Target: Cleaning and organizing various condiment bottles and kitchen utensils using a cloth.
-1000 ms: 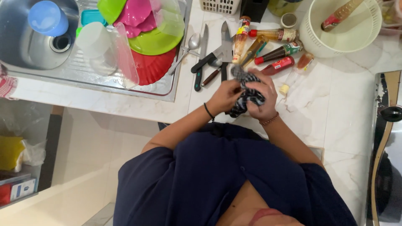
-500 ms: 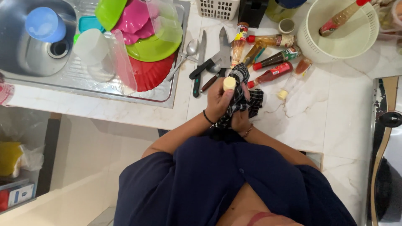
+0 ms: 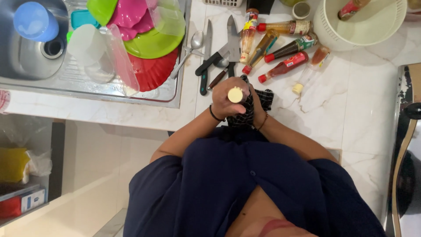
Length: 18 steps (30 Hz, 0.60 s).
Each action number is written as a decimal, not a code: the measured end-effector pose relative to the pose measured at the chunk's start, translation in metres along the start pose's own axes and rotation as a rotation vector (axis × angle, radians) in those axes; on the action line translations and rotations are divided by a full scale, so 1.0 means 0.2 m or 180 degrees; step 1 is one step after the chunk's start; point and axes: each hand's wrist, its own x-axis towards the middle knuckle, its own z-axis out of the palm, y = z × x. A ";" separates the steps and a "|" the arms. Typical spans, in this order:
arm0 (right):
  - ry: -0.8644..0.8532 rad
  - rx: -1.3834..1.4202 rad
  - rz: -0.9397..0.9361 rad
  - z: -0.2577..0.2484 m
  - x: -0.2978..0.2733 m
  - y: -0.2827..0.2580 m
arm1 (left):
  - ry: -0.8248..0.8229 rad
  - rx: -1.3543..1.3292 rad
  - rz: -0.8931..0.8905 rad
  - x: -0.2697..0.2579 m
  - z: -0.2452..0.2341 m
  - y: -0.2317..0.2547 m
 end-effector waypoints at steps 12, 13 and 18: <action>0.0838 -0.5883 -0.3712 0.09 -0.41 -0.37 | 0.3192 -0.1827 -0.1301 0.04 -0.28 -0.16; 0.0763 -0.5874 -0.3713 0.19 -0.41 -0.36 | 0.3232 -0.1789 -0.1265 0.04 -0.29 -0.18; -0.0557 -0.4251 -0.3258 0.52 -0.41 -0.30 | 0.3241 -0.2852 -0.1734 0.07 -0.17 -0.24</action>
